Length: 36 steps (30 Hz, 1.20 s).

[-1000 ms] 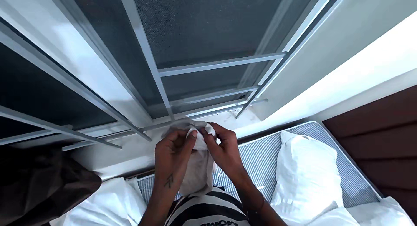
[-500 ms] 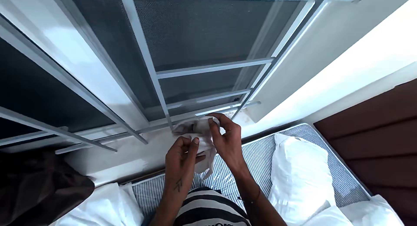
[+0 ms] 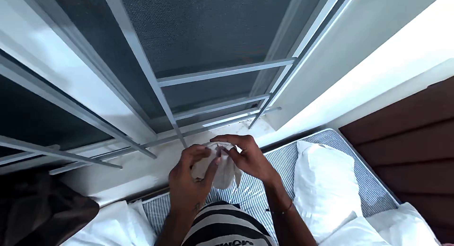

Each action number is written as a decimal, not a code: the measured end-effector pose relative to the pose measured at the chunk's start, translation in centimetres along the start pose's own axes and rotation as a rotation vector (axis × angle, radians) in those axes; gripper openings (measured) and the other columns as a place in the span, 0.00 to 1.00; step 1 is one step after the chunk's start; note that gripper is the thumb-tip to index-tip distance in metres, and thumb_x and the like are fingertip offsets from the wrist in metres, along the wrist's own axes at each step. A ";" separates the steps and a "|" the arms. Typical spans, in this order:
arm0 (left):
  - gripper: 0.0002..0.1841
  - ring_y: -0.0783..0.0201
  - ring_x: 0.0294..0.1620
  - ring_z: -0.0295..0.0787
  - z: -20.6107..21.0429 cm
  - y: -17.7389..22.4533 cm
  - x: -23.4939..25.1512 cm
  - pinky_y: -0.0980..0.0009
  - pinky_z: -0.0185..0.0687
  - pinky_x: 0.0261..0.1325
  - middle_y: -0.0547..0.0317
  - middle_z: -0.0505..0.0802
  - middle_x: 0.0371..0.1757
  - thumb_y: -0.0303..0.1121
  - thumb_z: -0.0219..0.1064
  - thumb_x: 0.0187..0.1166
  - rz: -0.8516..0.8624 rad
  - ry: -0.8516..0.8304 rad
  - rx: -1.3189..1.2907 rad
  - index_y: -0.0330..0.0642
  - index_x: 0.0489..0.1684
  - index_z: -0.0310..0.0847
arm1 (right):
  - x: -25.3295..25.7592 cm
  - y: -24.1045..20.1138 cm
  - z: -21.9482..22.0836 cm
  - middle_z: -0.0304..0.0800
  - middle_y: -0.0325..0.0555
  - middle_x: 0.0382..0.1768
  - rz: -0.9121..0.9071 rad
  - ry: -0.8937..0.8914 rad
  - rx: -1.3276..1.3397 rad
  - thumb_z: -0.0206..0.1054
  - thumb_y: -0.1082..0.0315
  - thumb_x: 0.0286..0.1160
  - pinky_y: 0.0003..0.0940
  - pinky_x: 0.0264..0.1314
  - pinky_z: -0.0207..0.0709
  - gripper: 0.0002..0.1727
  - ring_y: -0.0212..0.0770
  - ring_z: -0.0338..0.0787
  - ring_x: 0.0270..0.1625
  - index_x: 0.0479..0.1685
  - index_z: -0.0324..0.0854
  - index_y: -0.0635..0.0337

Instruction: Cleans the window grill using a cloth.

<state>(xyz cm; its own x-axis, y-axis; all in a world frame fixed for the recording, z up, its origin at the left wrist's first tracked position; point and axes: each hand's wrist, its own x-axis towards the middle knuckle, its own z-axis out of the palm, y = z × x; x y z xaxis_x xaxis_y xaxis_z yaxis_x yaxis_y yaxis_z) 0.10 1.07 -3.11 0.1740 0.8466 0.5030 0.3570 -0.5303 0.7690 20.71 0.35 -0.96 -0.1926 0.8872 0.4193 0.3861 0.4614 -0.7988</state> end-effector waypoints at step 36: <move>0.10 0.86 0.31 0.88 -5.1 1.4 9.4 0.88 0.86 0.36 0.80 0.93 0.34 0.37 0.57 0.92 -0.254 -0.115 -0.660 0.54 0.49 0.87 | -1.7 2.6 -0.3 0.97 0.34 0.41 0.320 0.128 0.900 0.83 0.44 0.62 0.30 0.44 0.91 0.22 0.29 0.95 0.41 0.50 0.90 0.46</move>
<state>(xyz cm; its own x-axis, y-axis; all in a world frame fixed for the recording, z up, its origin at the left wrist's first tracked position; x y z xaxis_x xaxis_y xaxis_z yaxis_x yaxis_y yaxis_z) -2.49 8.04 4.68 0.2678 0.9279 0.2595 -0.2237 -0.2021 0.9535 22.35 0.02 -3.62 -0.0780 0.9891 0.1251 -0.4437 0.0779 -0.8928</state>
